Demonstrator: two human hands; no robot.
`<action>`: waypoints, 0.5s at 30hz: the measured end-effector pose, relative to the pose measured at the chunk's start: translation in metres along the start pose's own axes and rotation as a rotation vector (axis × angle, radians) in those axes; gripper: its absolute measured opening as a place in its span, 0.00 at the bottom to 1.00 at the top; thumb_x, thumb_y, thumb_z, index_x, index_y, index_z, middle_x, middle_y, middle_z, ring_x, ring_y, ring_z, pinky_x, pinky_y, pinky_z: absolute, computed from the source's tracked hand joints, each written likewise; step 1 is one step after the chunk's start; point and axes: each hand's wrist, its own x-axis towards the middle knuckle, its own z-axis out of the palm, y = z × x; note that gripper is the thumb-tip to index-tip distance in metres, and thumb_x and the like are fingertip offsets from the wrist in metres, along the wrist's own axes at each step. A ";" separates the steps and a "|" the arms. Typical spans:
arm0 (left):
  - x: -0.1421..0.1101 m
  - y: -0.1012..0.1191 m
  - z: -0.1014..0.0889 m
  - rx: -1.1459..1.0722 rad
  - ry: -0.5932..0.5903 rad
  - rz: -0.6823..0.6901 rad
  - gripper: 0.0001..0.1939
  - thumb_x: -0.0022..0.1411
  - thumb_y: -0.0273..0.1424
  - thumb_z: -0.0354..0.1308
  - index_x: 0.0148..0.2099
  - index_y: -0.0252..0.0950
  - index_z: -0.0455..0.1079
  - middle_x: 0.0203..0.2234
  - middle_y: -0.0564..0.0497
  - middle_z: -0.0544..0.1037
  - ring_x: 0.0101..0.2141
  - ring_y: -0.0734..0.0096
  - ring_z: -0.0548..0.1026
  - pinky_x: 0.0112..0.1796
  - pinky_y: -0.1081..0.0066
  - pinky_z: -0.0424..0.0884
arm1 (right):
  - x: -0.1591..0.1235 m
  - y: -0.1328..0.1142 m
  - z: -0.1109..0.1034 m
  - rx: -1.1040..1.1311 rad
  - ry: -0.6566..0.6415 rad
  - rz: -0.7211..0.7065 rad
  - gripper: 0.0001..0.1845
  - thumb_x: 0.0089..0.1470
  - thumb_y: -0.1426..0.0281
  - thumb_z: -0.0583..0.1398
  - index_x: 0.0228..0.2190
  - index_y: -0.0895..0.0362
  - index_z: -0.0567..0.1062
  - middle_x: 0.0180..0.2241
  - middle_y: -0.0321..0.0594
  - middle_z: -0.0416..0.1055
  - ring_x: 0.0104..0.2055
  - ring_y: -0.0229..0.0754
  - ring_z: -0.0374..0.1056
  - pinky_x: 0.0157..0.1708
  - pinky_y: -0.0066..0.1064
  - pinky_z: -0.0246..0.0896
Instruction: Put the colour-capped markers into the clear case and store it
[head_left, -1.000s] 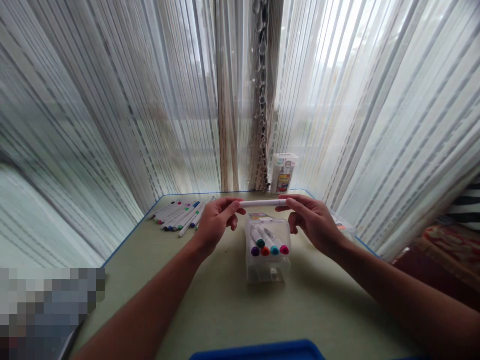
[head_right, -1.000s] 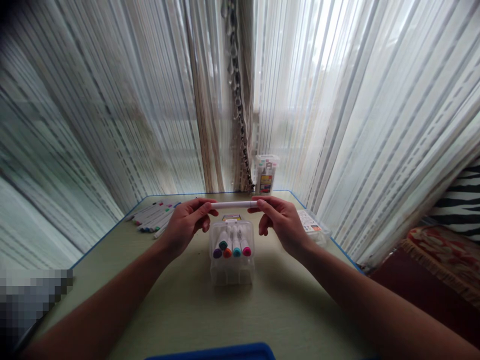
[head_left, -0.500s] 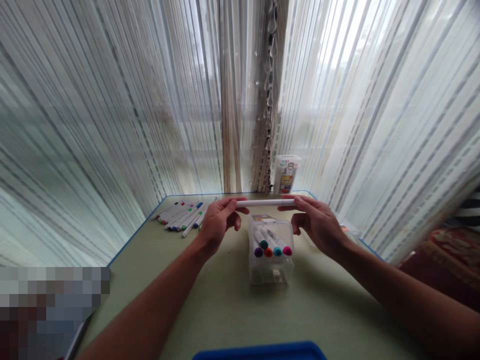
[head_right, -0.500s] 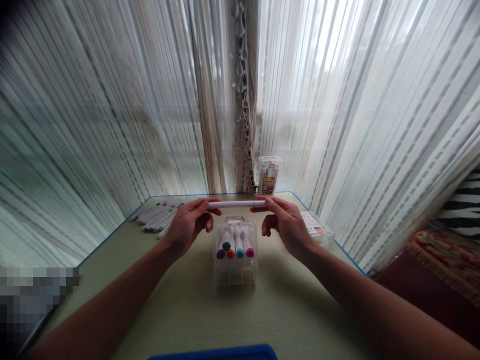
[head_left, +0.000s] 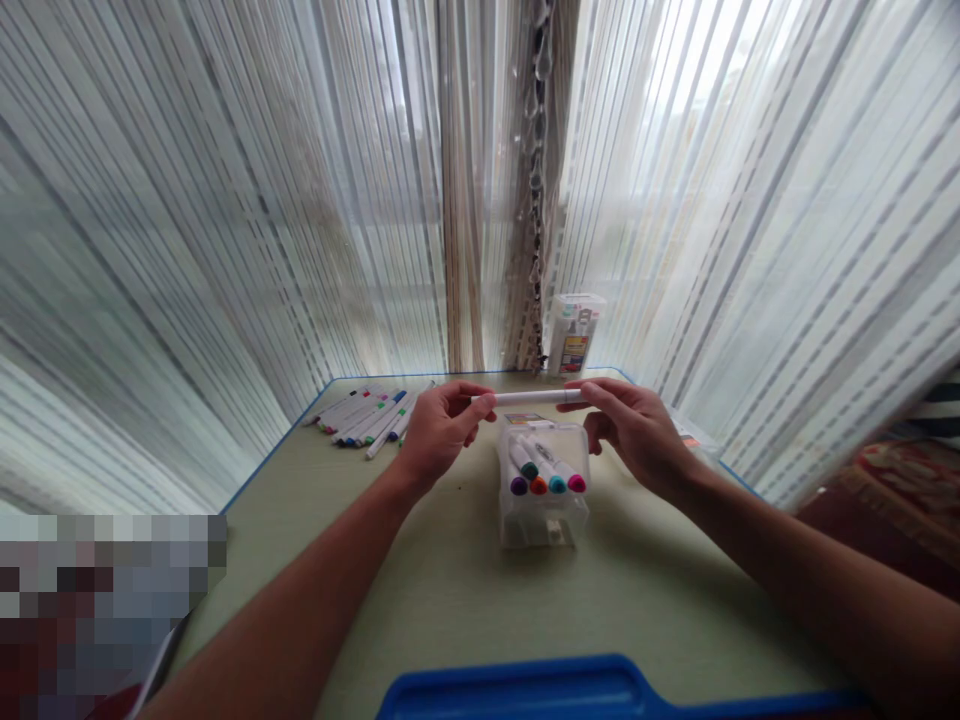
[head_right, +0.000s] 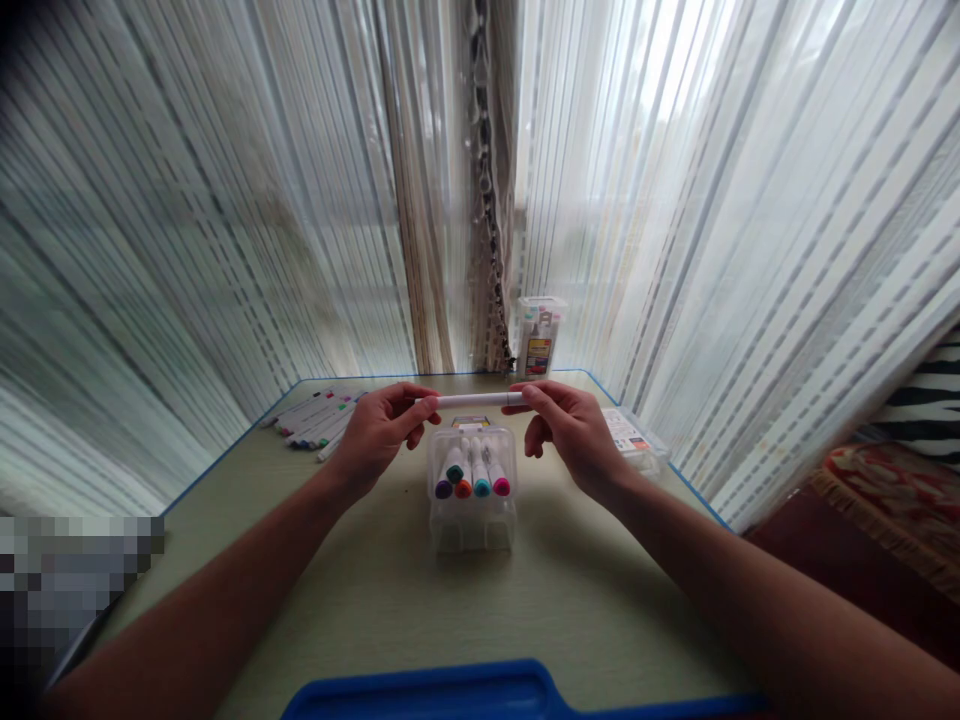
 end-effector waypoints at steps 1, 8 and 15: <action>0.000 0.000 0.000 0.012 -0.002 0.005 0.15 0.55 0.37 0.65 0.38 0.29 0.73 0.23 0.50 0.76 0.17 0.81 0.63 0.19 0.77 0.58 | 0.000 0.001 0.000 -0.019 -0.004 -0.009 0.15 0.52 0.61 0.66 0.35 0.60 0.78 0.30 0.44 0.78 0.15 0.32 0.64 0.14 0.26 0.61; -0.002 -0.001 0.003 0.036 -0.013 0.014 0.14 0.48 0.35 0.70 0.31 0.31 0.71 0.16 0.58 0.68 0.17 0.82 0.61 0.18 0.79 0.55 | -0.002 0.003 0.002 -0.135 -0.025 -0.046 0.14 0.46 0.62 0.70 0.30 0.60 0.77 0.22 0.37 0.74 0.14 0.31 0.63 0.12 0.24 0.58; -0.003 -0.001 0.005 0.029 -0.014 0.016 0.12 0.55 0.36 0.64 0.32 0.32 0.69 0.21 0.53 0.73 0.17 0.81 0.63 0.18 0.77 0.59 | -0.002 0.003 0.004 -0.125 -0.008 -0.054 0.14 0.48 0.62 0.69 0.27 0.59 0.75 0.22 0.34 0.71 0.15 0.30 0.62 0.12 0.23 0.57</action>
